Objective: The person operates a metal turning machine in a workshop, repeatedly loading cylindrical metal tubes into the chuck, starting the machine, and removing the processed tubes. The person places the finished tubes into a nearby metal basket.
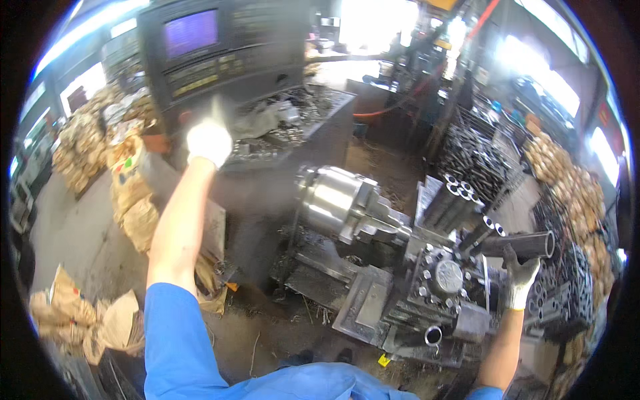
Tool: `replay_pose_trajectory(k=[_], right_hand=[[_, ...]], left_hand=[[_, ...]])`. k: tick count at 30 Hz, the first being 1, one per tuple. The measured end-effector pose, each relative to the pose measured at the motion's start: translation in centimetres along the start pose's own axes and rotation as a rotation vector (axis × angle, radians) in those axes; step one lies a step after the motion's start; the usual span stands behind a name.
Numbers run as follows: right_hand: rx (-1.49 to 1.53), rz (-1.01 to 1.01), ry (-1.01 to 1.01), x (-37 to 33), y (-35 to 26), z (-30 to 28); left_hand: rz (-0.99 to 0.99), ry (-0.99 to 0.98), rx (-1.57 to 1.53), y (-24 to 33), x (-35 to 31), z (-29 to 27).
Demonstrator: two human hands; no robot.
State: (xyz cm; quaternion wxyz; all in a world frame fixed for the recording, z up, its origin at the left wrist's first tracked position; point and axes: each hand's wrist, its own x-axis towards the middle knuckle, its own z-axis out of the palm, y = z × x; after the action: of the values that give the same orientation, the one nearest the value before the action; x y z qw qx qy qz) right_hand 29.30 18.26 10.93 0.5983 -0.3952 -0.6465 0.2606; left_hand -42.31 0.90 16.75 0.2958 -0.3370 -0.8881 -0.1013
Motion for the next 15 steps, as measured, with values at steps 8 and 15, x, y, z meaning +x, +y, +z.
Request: replay_pose_trajectory(k=[8,15], right_hand=[[0.268,-0.078,-0.644,-12.6,-14.4,3.4],[0.428,-0.022,-1.094,-23.3,-9.8,10.6]], left_hand=[[0.341,0.141,-0.715,6.5,-11.7,-7.6],[0.435,-0.761,-1.313,12.9,-45.8,-9.9]])
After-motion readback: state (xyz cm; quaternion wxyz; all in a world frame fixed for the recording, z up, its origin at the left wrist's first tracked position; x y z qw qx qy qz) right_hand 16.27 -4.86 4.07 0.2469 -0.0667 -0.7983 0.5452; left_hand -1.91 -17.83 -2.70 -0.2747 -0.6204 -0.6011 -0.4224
